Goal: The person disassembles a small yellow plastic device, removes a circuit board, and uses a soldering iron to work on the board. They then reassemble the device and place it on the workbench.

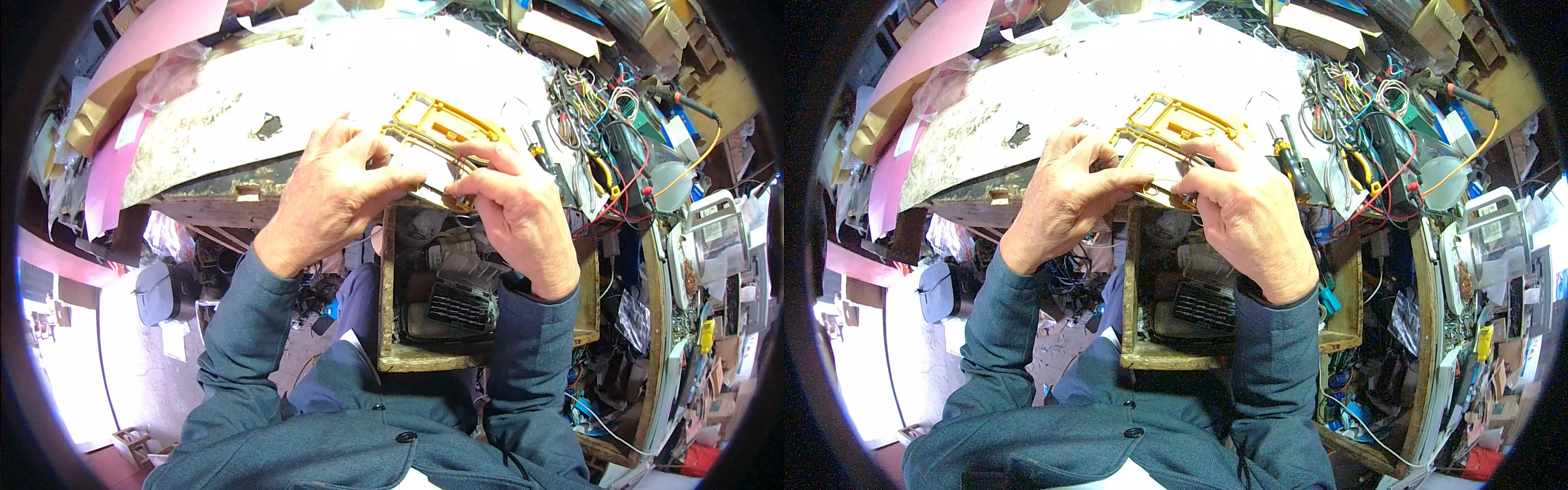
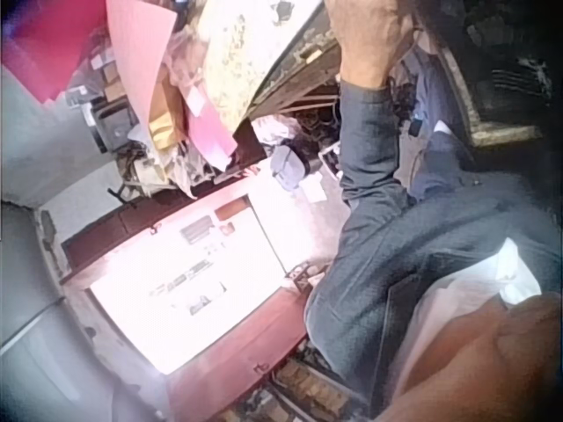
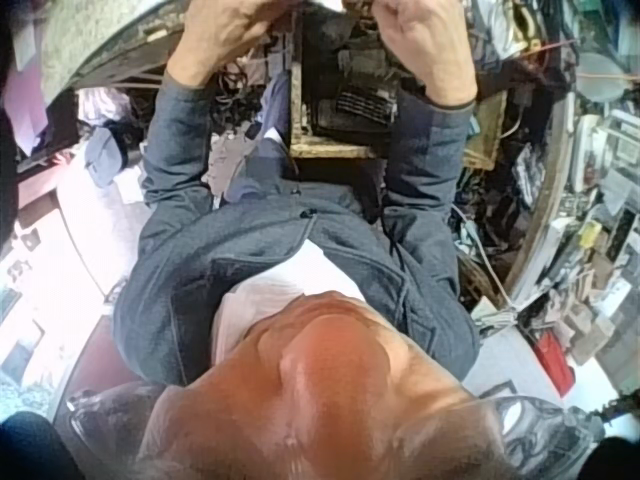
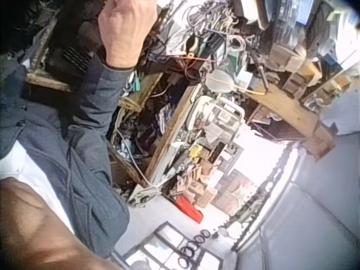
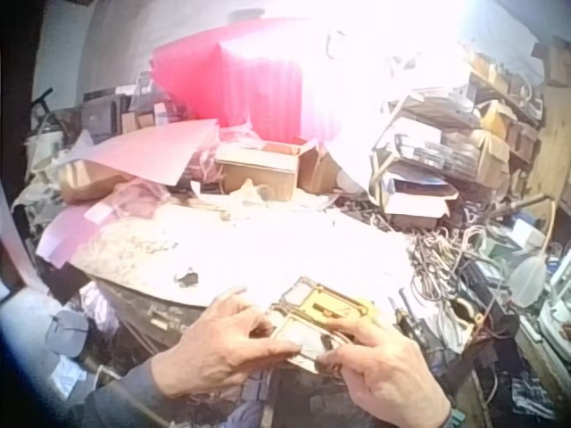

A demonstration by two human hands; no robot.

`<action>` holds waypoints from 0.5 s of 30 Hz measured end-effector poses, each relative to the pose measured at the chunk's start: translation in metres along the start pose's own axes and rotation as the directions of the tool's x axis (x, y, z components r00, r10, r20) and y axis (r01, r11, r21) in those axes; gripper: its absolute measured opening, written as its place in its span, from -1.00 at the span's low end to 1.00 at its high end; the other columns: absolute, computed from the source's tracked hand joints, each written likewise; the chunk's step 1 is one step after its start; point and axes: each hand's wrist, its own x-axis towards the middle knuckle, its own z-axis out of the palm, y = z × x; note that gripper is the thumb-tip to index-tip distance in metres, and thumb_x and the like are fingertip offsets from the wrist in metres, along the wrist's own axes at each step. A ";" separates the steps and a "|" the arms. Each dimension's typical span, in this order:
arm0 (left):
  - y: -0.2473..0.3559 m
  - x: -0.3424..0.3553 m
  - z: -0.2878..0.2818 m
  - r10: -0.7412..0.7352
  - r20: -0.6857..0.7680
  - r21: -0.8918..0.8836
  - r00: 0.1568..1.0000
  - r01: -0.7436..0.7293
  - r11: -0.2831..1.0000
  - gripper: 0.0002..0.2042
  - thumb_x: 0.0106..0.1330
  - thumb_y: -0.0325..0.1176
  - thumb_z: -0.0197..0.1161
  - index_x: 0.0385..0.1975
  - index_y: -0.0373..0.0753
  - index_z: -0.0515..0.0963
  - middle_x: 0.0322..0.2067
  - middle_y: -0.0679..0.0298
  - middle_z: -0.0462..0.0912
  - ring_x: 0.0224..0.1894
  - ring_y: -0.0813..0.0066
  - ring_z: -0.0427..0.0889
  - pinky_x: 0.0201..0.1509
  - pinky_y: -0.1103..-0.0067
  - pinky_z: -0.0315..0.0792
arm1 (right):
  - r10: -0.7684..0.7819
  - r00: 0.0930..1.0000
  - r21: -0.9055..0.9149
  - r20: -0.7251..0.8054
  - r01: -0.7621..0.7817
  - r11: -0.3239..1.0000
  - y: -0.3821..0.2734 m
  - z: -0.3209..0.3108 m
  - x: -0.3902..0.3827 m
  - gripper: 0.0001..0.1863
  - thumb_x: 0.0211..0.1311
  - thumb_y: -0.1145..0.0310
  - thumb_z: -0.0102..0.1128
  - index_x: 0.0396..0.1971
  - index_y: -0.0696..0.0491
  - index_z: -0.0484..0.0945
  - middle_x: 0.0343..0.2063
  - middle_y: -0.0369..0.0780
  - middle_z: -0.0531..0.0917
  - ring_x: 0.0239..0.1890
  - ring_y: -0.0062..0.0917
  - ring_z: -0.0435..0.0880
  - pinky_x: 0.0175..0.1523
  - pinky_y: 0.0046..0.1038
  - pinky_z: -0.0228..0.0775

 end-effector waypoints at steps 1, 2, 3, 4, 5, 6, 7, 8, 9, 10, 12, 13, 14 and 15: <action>0.000 0.000 0.000 -0.003 0.004 0.000 1.000 0.003 1.000 -0.77 0.42 -0.20 0.45 0.04 0.16 0.77 -0.21 0.30 0.59 -0.01 0.10 0.56 0.27 0.15 0.45 | 0.008 1.000 0.002 -0.008 -0.008 1.000 0.000 0.000 0.000 -0.75 0.08 0.68 0.31 -0.29 0.03 0.77 -0.05 -0.19 0.77 0.02 -0.16 0.74 0.08 -0.24 0.65; 0.001 0.001 0.000 -0.006 0.009 0.000 1.000 0.006 1.000 -0.77 0.42 -0.21 0.45 0.05 0.16 0.77 -0.21 0.30 0.60 -0.01 0.11 0.56 0.27 0.15 0.45 | 0.018 1.000 0.004 0.007 -0.018 1.000 0.000 -0.001 0.000 -0.74 0.09 0.70 0.27 -0.26 0.06 0.76 -0.04 -0.17 0.78 0.03 -0.15 0.76 0.10 -0.24 0.65; 0.001 0.001 0.000 -0.009 0.014 -0.001 1.000 0.009 1.000 -0.76 0.42 -0.21 0.45 0.05 0.16 0.77 -0.21 0.30 0.60 -0.01 0.11 0.56 0.27 0.15 0.45 | 0.029 0.999 0.005 0.021 -0.029 1.000 0.000 -0.003 0.001 -0.72 0.11 0.72 0.24 -0.23 0.09 0.76 -0.03 -0.15 0.79 0.04 -0.14 0.78 0.12 -0.25 0.64; 0.001 0.001 0.000 -0.005 0.007 0.000 1.000 0.005 1.000 -0.76 0.42 -0.22 0.45 0.05 0.16 0.77 -0.21 0.30 0.60 -0.01 0.11 0.56 0.27 0.16 0.45 | 0.040 0.999 0.006 0.035 -0.040 0.999 0.000 -0.004 0.001 -0.70 0.12 0.74 0.20 -0.20 0.12 0.75 -0.02 -0.14 0.81 0.05 -0.13 0.79 0.14 -0.25 0.64; 0.001 0.001 0.000 -0.001 0.000 0.000 1.000 0.001 1.000 -0.76 0.41 -0.22 0.46 0.05 0.16 0.77 -0.21 0.31 0.61 -0.02 0.12 0.56 0.27 0.16 0.45 | 0.054 0.998 0.007 0.032 -0.054 0.999 0.002 -0.003 0.000 -0.69 0.12 0.75 0.19 -0.20 0.12 0.75 -0.04 -0.14 0.80 0.04 -0.14 0.79 0.13 -0.26 0.64; 0.001 0.001 0.000 0.003 -0.006 0.001 1.000 -0.003 1.000 -0.76 0.41 -0.23 0.46 0.05 0.16 0.78 -0.21 0.31 0.61 -0.02 0.13 0.57 0.28 0.16 0.44 | 0.068 0.997 0.007 0.028 -0.069 0.998 0.005 -0.001 -0.001 -0.69 0.12 0.75 0.18 -0.19 0.12 0.74 -0.06 -0.14 0.80 0.02 -0.14 0.80 0.11 -0.27 0.64; 0.002 0.001 -0.001 -0.005 -0.001 -0.012 1.000 0.005 1.000 -0.75 0.41 -0.23 0.46 0.05 0.16 0.78 -0.21 0.31 0.61 -0.02 0.13 0.57 0.29 0.16 0.44 | 0.083 0.996 0.006 0.025 -0.083 0.997 0.006 -0.001 -0.001 -0.68 0.13 0.75 0.17 -0.18 0.12 0.73 -0.07 -0.14 0.80 0.01 -0.15 0.80 0.10 -0.27 0.64; 0.002 0.001 -0.003 -0.013 0.004 -0.024 1.000 0.013 1.000 -0.75 0.41 -0.24 0.46 0.05 0.16 0.78 -0.21 0.32 0.62 -0.02 0.14 0.57 0.30 0.16 0.44 | 0.107 0.994 0.016 -0.005 -0.107 0.994 0.006 -0.001 0.000 -0.68 0.13 0.76 0.16 -0.18 0.12 0.73 -0.07 -0.13 0.80 0.00 -0.15 0.80 0.09 -0.28 0.63; 0.003 0.002 -0.003 -0.020 0.010 -0.037 1.000 0.021 0.999 -0.75 0.40 -0.24 0.46 0.05 0.16 0.78 -0.21 0.32 0.62 -0.02 0.14 0.57 0.31 0.16 0.44 | 0.131 0.991 0.028 -0.034 -0.130 0.991 0.004 -0.001 0.000 -0.68 0.13 0.76 0.15 -0.17 0.13 0.72 -0.08 -0.13 0.80 -0.01 -0.16 0.81 0.08 -0.29 0.63; 0.003 0.001 -0.003 -0.024 0.015 -0.048 1.000 0.025 0.999 -0.72 0.39 -0.28 0.46 0.07 0.15 0.80 -0.22 0.31 0.59 -0.03 0.14 0.56 0.36 0.13 0.40 | 0.155 0.986 0.039 -0.063 -0.153 0.987 0.004 -0.002 0.001 -0.67 0.14 0.76 0.15 -0.17 0.13 0.72 -0.08 -0.13 0.79 -0.02 -0.16 0.81 0.07 -0.30 0.63; 0.004 0.001 -0.003 -0.033 0.024 -0.072 0.999 0.034 0.997 -0.67 0.37 -0.35 0.46 0.10 0.12 0.83 -0.25 0.28 0.54 -0.05 0.15 0.55 0.48 0.09 0.32 | 0.130 0.990 0.050 -0.060 -0.127 0.991 0.004 -0.002 0.000 -0.66 0.15 0.76 0.14 -0.16 0.12 0.73 -0.08 -0.13 0.79 -0.03 -0.17 0.81 0.06 -0.31 0.64; 0.004 0.001 -0.002 -0.033 0.023 -0.073 0.999 0.035 0.997 -0.67 0.36 -0.35 0.46 0.10 0.13 0.83 -0.25 0.28 0.54 -0.05 0.15 0.55 0.49 0.09 0.32 | 0.128 0.990 0.069 -0.067 -0.123 0.990 0.004 0.001 0.000 -0.67 0.16 0.75 0.14 -0.16 0.11 0.74 -0.08 -0.13 0.79 -0.03 -0.17 0.81 0.06 -0.31 0.64; 0.004 0.001 -0.002 -0.034 0.021 -0.073 0.999 0.035 0.997 -0.67 0.36 -0.35 0.47 0.10 0.13 0.83 -0.25 0.29 0.54 -0.04 0.15 0.55 0.50 0.08 0.31 | 0.126 0.989 0.088 -0.075 -0.119 0.989 0.004 0.003 -0.001 -0.67 0.16 0.75 0.15 -0.17 0.11 0.74 -0.08 -0.13 0.78 -0.04 -0.18 0.81 0.06 -0.30 0.64; 0.003 0.001 -0.001 -0.035 0.020 -0.074 0.999 0.036 0.997 -0.66 0.35 -0.35 0.47 0.10 0.13 0.83 -0.24 0.29 0.54 -0.04 0.15 0.55 0.51 0.08 0.31 | 0.102 0.992 0.051 -0.069 -0.098 0.994 0.006 0.003 -0.002 -0.68 0.17 0.74 0.16 -0.17 0.10 0.75 -0.08 -0.14 0.78 -0.04 -0.18 0.81 0.06 -0.29 0.64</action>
